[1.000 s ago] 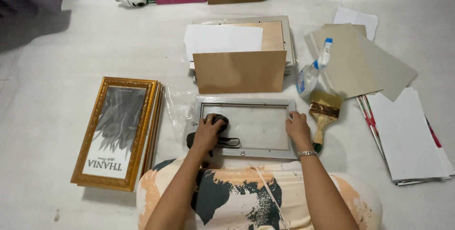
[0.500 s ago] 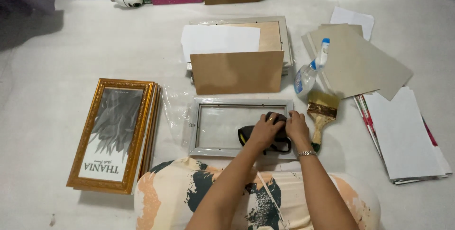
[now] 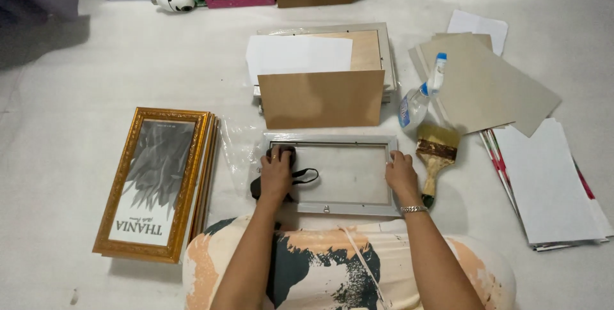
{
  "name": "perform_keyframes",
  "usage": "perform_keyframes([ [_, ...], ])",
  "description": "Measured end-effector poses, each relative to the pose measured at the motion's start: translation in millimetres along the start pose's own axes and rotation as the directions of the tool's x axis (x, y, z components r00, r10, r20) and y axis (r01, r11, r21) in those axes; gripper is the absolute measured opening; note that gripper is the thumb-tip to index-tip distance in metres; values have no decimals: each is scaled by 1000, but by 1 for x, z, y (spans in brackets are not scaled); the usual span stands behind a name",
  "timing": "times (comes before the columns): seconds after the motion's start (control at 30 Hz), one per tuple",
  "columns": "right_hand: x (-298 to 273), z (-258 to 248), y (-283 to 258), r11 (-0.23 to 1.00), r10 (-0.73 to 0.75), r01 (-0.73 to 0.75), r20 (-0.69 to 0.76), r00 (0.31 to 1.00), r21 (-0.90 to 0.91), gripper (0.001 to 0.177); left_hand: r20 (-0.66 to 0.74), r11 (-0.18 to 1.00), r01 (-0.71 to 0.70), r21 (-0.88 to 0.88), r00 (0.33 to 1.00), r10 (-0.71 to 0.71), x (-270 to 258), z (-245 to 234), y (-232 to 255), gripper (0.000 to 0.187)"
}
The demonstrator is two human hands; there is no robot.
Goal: Cleaning the glass pane of a picture frame using a cleaning spray and a cloth.
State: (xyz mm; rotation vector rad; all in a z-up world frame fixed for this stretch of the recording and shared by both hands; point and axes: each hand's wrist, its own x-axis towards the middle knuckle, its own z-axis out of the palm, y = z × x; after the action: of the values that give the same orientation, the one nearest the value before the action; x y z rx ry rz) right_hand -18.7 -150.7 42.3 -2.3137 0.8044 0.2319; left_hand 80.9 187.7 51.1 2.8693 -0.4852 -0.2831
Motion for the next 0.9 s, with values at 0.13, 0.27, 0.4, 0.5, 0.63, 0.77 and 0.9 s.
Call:
perform_keyframes([
  [0.13,0,-1,-2,1000,0,0,5,1000,9,45,-129,993,-94,66,986,102,2,3,53,45],
  [0.27,6,4,6,1000,-14,14,-9,1000,-3,45,-198,955,-291,52,935,295,9,26,130,38],
  [0.4,8,5,11,998,-61,60,-35,998,-21,45,-275,891,-455,8,855,439,37,84,198,36],
  [0.5,13,13,20,996,-86,84,-59,995,-35,42,-205,903,-430,17,882,424,54,106,219,38],
  [0.63,22,15,26,997,-74,72,-66,995,-40,43,-287,864,-502,37,823,491,44,82,191,36],
  [0.77,18,13,24,1000,-1,1,-7,1000,-20,43,-178,872,-489,21,856,485,28,51,141,36],
  [0.9,12,8,17,1000,5,-5,-2,1000,-11,42,-166,923,-380,64,908,385,19,31,78,35],
])
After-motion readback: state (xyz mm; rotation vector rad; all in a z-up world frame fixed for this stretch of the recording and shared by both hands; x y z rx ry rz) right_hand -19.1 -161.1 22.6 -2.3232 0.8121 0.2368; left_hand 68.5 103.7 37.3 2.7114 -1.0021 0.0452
